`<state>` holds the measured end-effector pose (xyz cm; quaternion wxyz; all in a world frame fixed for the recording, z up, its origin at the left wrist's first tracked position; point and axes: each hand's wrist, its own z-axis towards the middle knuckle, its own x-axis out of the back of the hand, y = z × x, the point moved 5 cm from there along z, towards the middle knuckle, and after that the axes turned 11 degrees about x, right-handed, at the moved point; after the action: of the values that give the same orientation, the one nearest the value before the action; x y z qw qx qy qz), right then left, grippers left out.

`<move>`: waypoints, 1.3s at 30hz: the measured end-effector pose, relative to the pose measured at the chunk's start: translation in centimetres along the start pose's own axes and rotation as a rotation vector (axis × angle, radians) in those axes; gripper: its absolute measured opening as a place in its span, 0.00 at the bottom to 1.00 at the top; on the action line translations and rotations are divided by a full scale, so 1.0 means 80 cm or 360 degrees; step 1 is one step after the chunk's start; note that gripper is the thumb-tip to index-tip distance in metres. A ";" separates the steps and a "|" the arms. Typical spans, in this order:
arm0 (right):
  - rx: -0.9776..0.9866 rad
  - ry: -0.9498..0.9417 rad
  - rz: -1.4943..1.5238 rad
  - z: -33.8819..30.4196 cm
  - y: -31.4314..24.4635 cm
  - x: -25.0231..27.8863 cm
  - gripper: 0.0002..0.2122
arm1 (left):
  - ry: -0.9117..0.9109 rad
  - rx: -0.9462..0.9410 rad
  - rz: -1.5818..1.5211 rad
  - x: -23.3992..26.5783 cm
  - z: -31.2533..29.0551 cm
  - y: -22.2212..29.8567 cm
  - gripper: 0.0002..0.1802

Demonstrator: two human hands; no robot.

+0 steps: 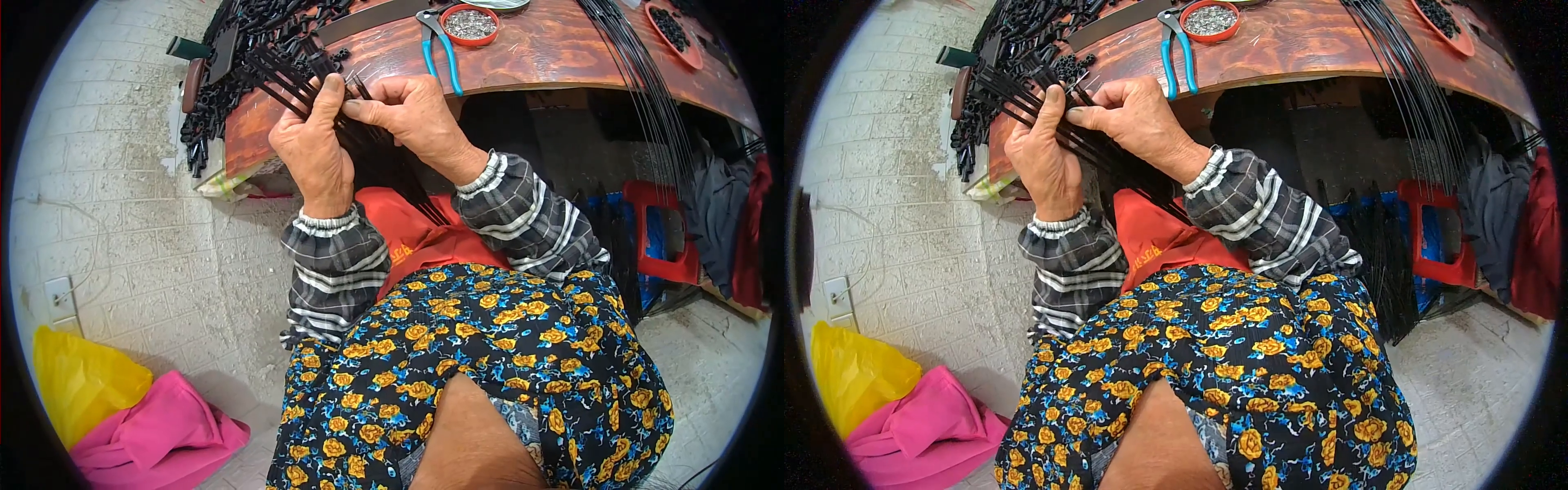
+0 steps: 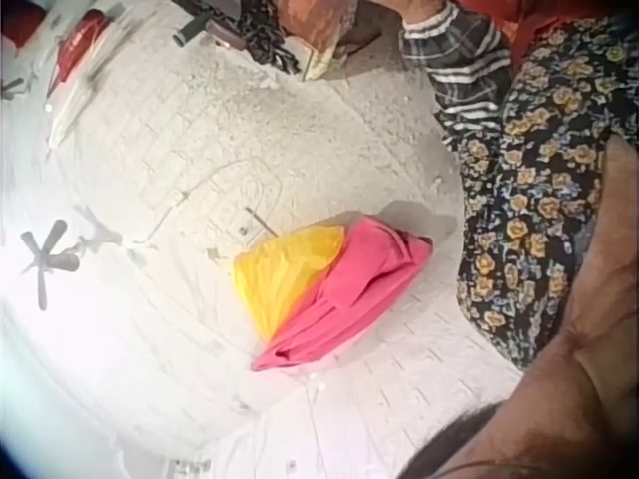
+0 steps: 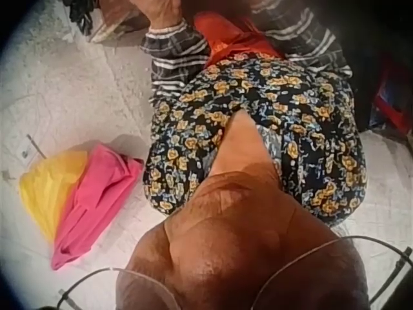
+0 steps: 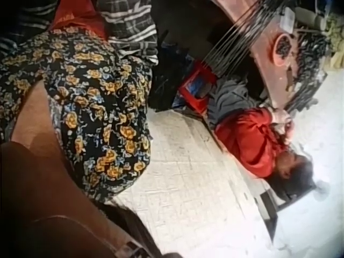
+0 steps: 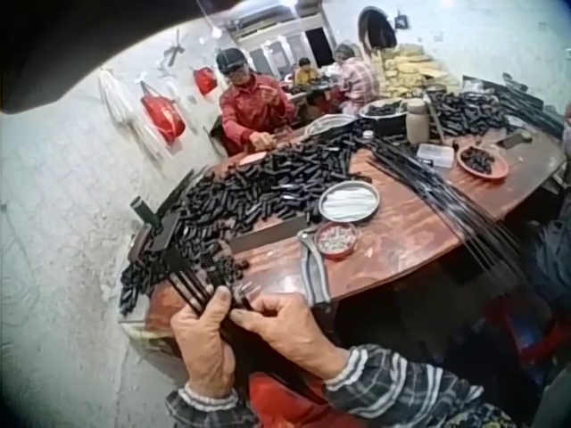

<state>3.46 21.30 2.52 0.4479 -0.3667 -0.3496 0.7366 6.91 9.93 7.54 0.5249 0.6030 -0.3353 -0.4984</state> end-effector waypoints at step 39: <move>-0.0240 -0.0058 0.0311 0.003 -0.006 0.008 0.12 | 0.0034 0.0002 -0.0270 -0.001 0.000 -0.013 0.07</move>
<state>3.28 22.03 2.90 0.3389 -0.4182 -0.3747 0.7549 6.75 10.26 6.58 0.4840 0.6349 -0.2778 -0.5344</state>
